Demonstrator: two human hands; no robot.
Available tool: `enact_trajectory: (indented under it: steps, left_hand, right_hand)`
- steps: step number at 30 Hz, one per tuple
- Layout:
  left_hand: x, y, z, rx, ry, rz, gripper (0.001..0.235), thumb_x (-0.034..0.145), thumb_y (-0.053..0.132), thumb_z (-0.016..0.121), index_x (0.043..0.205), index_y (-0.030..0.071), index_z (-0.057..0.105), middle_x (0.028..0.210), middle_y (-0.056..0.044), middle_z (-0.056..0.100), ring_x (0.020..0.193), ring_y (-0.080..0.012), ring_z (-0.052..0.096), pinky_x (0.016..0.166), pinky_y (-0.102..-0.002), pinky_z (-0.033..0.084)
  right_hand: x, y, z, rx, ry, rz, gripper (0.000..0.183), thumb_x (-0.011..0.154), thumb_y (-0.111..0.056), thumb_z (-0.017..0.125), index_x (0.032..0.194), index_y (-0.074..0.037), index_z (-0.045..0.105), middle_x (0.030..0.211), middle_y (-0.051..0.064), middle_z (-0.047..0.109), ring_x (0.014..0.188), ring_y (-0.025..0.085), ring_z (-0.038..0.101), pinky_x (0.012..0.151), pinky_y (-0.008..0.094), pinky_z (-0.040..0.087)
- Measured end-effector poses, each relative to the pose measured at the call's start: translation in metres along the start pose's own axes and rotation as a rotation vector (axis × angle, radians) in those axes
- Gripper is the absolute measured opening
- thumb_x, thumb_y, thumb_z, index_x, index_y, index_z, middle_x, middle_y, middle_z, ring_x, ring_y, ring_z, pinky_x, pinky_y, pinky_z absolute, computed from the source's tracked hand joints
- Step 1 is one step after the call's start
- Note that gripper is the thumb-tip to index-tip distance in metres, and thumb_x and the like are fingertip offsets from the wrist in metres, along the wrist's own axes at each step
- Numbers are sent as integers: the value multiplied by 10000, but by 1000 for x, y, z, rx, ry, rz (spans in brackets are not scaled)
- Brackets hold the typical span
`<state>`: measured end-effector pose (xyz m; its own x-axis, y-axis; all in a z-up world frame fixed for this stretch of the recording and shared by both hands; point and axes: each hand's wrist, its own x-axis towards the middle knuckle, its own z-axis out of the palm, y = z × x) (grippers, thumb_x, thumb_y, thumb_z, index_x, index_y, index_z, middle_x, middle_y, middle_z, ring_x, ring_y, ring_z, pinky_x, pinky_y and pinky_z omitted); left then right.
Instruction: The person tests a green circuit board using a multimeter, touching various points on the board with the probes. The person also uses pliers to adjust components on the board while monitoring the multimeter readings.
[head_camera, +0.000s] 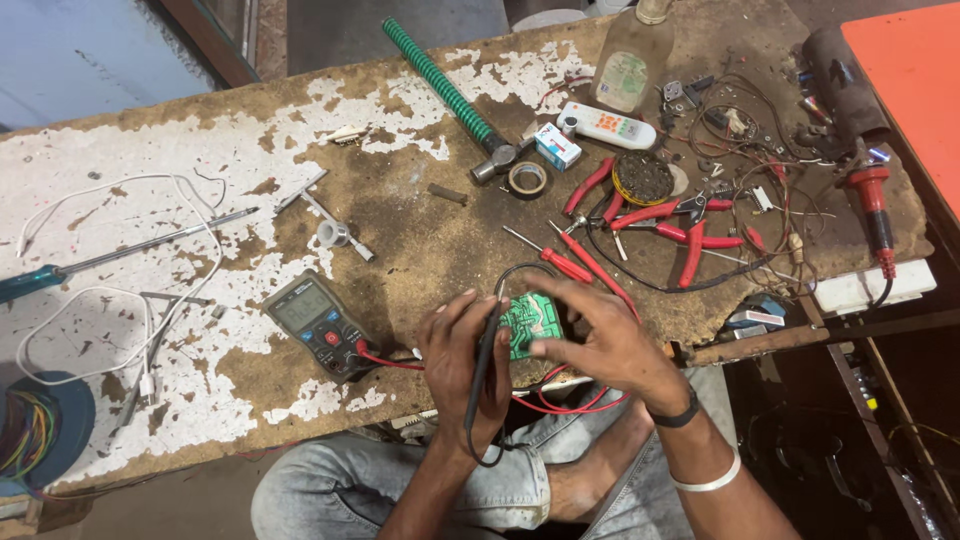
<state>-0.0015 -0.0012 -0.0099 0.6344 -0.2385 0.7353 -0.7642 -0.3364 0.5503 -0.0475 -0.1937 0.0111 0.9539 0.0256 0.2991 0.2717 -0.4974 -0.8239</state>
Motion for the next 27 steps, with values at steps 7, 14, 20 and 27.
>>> enact_trajectory:
  steps: [7, 14, 20, 27]
  left_hand:
    - [1, -1, 4, -1, -4, -28, 250, 962, 147, 726, 1183, 59, 648, 1183, -131, 701, 1248, -301, 601, 1109, -478, 394]
    - [9, 3, -6, -119, -51, -36, 180, 1002, 134, 665, 1153, 38, 651, 1298, -158, 703, 1357, -370, 574, 1151, -484, 427]
    - [4, -6, -11, -289, -103, -142, 219, 1061, 181, 614, 1196, 9, 620, 1344, -187, 681, 1395, -415, 571, 1181, -492, 460]
    - [6, -9, -11, -339, -140, -123, 235, 1062, 224, 637, 1179, 20, 629, 1369, -187, 671, 1393, -409, 594, 1184, -488, 476]
  right_hand:
    - [3, 0, -1, -216, -62, -11, 877, 645, -158, 929, 1425, -113, 529, 1335, 118, 648, 1181, 307, 647, 961, 416, 527]
    - [2, -3, 0, -161, 29, -140, 806, 676, -99, 890, 1405, -91, 546, 1405, 119, 628, 1308, 321, 607, 1066, 415, 511]
    - [0, 3, 3, -158, 11, -49, 795, 673, -117, 912, 1390, -91, 567, 1265, 106, 648, 1079, 270, 649, 889, 375, 540]
    - [2, 5, 4, -198, 6, -30, 801, 679, -134, 907, 1399, -89, 559, 1184, 102, 640, 902, 226, 626, 754, 336, 530]
